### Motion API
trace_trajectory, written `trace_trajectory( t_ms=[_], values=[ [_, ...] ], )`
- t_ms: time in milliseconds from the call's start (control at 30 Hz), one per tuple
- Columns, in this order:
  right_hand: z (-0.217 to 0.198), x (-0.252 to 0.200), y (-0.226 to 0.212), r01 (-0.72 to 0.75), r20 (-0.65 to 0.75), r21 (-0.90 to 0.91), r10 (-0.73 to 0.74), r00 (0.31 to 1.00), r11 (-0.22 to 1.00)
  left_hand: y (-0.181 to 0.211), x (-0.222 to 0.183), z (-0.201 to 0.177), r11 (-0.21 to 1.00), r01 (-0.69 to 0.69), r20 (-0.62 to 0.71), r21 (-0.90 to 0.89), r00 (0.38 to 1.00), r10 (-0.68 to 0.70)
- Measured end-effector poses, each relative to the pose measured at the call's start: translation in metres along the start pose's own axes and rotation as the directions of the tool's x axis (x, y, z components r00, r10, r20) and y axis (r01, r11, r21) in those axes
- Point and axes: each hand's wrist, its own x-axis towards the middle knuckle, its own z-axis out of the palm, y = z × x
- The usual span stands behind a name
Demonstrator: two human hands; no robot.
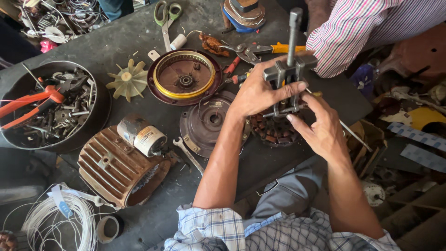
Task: The person uses a screwdriver and a metal press tool to adjust a small cylindrical component on a workbench. They repeatedly tighten and loosen the press, reposition the component, and make fine adjustments while other motor parts and tools remain on the table.
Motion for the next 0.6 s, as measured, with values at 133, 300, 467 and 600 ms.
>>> trace_trajectory(
  t_ms=[133,300,467,600],
  values=[
    [0.000,-0.003,0.000,0.075,-0.027,-0.090,-0.078,0.997,0.993,0.014,-0.002,0.000,0.998,0.038,0.058,0.057,0.997,-0.041],
    [0.002,-0.009,0.001,0.079,-0.057,-0.096,-0.085,0.995,0.992,0.016,-0.005,0.003,0.995,0.031,0.091,0.090,0.995,-0.039],
    [0.004,-0.019,-0.006,0.045,-0.043,-0.054,-0.047,0.998,0.998,0.003,-0.008,0.006,0.976,0.179,0.012,0.127,0.983,-0.182],
    [0.003,-0.022,-0.015,0.029,-0.049,-0.090,-0.033,0.998,0.996,-0.002,-0.011,0.009,0.960,0.186,-0.059,0.211,0.982,-0.177]
  ],
)
